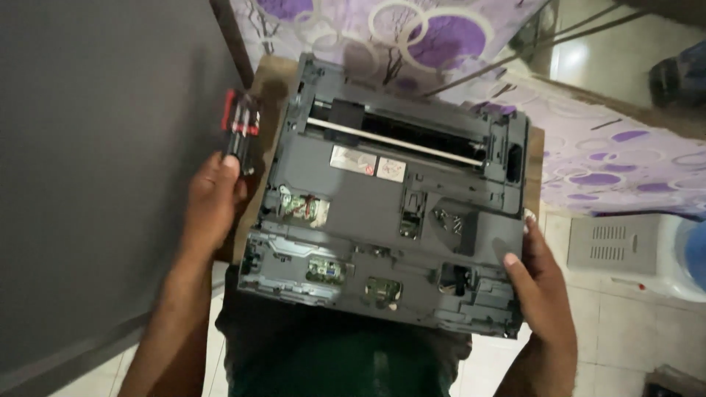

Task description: Cleaning internal components with a cloth and removing screws from a printer base using a screwdriver.

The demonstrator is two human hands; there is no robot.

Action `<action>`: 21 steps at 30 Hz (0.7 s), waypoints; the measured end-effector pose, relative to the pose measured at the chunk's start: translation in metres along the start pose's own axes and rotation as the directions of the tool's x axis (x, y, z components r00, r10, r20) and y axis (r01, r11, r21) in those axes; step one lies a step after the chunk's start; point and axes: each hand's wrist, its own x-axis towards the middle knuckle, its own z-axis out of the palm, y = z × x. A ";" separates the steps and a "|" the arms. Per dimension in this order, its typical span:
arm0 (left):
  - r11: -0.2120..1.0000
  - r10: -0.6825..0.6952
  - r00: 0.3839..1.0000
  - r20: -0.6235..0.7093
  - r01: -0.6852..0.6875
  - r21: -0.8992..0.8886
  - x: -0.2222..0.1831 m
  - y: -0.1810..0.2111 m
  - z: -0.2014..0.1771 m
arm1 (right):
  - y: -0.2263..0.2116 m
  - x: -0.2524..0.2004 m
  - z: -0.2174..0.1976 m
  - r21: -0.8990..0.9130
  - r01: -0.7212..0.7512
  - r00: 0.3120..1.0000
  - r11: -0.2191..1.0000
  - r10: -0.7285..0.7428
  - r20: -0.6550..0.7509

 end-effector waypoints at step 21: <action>0.997 0.057 0.998 -0.028 -0.058 -0.053 -0.039 -0.011 0.021 | 0.025 -0.007 0.012 0.188 0.326 0.945 0.927 -0.323 -0.046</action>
